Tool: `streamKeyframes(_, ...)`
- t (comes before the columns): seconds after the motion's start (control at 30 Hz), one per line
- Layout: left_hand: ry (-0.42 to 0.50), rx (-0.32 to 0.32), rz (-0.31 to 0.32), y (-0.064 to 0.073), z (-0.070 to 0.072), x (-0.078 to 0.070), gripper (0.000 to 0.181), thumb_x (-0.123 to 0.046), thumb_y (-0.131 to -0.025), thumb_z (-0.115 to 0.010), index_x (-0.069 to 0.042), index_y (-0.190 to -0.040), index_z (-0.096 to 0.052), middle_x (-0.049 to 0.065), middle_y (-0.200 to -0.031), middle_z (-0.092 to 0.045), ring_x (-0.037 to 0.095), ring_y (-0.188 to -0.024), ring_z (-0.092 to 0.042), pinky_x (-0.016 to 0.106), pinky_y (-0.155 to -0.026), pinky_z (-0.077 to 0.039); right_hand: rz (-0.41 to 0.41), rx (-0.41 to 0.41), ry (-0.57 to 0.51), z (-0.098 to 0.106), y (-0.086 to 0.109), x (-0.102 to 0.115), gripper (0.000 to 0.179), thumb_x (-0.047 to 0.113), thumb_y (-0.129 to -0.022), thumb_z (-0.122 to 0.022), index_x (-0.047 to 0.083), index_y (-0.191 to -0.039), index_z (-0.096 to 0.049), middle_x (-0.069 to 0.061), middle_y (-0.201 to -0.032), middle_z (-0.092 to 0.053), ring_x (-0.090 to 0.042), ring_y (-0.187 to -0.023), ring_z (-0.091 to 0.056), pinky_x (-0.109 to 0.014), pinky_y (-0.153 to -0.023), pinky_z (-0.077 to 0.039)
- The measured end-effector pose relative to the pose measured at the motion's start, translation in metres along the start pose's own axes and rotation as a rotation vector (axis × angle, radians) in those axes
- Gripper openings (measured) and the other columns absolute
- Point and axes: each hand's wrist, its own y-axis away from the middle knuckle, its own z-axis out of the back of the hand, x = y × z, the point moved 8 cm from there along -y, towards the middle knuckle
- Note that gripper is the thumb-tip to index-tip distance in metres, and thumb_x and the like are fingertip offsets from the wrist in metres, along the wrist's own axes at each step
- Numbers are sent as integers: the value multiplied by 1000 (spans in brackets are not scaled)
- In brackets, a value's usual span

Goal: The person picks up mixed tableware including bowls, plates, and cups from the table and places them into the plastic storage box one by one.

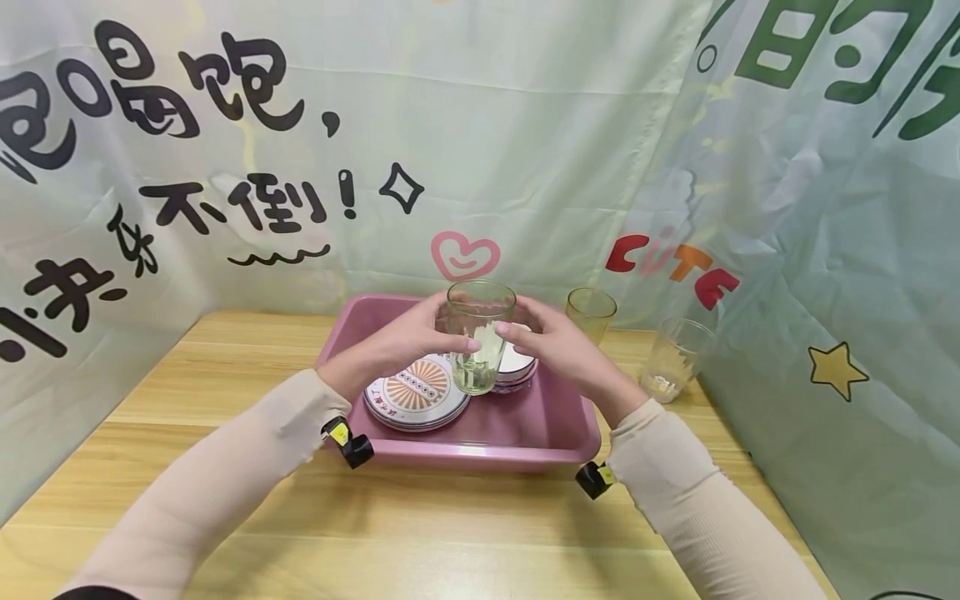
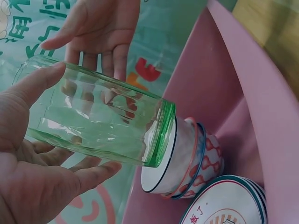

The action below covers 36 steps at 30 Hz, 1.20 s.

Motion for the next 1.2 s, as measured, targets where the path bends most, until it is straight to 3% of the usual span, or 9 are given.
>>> streamKeyframes(0.2, 25, 18, -12, -6, -7, 1, 73, -15, -81, -81, -12, -141, -40, 17, -136, -52, 31, -125, -51, 36, -96, -49, 3, -10, -8, 3, -1, 0, 69, 27, -97, -64, 5, -152, -29, -17, -147, -41, -29, -132, -44, -36, -101, -46)
streamKeyframes(0.47, 61, 106, -89, -13, -19, 2, 71, -11, -83, -79, -13, -143, -42, 4, -134, -56, 30, -124, -52, 35, -97, -49, 4, -36, 73, 10, 5, -3, 66, 31, -95, -66, 5, -148, -37, -16, -143, -46, -30, -129, -47, -45, -103, -44)
streamKeyframes(0.77, 20, 172, -93, -17, -23, 8, 73, -10, -81, -81, -15, -142, -42, 9, -127, -62, 25, -111, -61, 35, -92, -53, -12, -40, 146, 11, 9, -12, 67, 37, -92, -68, 10, -146, -40, -13, -135, -56, -26, -123, -53, -45, -102, -44)
streamKeyframes(0.97, -55, 206, -56, -18, -22, 13, 79, -11, -79, -82, -10, -145, -38, 7, -129, -59, 23, -111, -60, 33, -93, -51, -32, -34, 183, 8, 8, -18, 69, 37, -91, -70, 8, -145, -40, -14, -131, -58, -28, -123, -54, -47, -103, -43)
streamKeyframes(1.2, -269, 206, -14, -21, -15, 19, 84, -21, -76, -86, -7, -144, -40, 9, -137, -52, 20, -119, -53, 32, -100, -46, -38, -32, 252, 6, 6, -24, 67, 36, -90, -72, 0, -139, -44, -17, -128, -60, -29, -120, -56, -47, -101, -46)
